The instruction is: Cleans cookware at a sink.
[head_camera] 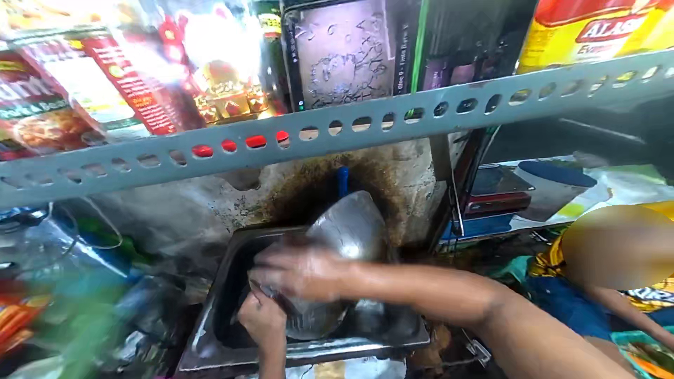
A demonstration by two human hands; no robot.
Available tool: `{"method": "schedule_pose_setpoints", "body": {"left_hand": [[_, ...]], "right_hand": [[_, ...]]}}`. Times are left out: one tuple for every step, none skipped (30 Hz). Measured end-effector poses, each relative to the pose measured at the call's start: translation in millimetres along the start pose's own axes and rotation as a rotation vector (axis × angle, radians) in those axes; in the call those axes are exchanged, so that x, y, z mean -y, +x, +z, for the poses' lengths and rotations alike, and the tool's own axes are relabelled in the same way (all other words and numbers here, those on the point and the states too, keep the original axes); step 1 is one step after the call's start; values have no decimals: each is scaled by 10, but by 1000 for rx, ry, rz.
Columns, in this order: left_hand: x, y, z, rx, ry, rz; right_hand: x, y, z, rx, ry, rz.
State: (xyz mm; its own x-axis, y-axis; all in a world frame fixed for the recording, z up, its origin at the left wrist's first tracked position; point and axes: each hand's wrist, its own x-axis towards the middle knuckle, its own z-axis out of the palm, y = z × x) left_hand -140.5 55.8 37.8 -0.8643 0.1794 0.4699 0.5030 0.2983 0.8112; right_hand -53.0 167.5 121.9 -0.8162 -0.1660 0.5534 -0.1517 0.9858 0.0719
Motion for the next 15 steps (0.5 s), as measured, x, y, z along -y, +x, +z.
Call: {"method": "schedule_pose_setpoints", "body": {"left_hand": [[62, -81, -9, 10, -32, 60], [100, -174, -50, 67, -63, 113], [101, -190, -33, 44, -45, 158], [48, -149, 6, -5, -21, 161], [-30, -92, 49, -33, -4, 105], [-109, -43, 60, -22, 30, 16], [-161, 0, 54, -3, 58, -60], [-189, 39, 53, 0, 79, -101], [-224, 71, 50, 2, 98, -133], [-246, 86, 39, 7, 114, -152], [-255, 96, 31, 13, 127, -156], [-272, 114, 45, 16, 131, -157], [-288, 120, 64, 17, 126, -158], [-289, 110, 64, 18, 120, -164], [-282, 101, 52, 29, 114, -175]], "right_hand": [[116, -121, 34, -19, -5, -28], [205, -242, 41, -23, -5, -44], [237, -350, 21, -48, -5, -23], [207, -438, -38, -86, -9, 48], [111, -517, -149, -112, -20, 166], [-53, -611, -282, -117, -20, 328], [-273, -731, -391, -110, -22, 484], [-505, -841, -462, -117, 14, 618], [-696, -903, -447, -163, 40, 703], [-754, -906, -365, -222, 31, 708], [-659, -858, -271, -253, 14, 647], [-503, -760, -224, -225, 2, 565], [-374, -642, -227, -193, -11, 488], [-329, -574, -250, -152, -24, 444], [-396, -574, -286, -128, -15, 458]]}}
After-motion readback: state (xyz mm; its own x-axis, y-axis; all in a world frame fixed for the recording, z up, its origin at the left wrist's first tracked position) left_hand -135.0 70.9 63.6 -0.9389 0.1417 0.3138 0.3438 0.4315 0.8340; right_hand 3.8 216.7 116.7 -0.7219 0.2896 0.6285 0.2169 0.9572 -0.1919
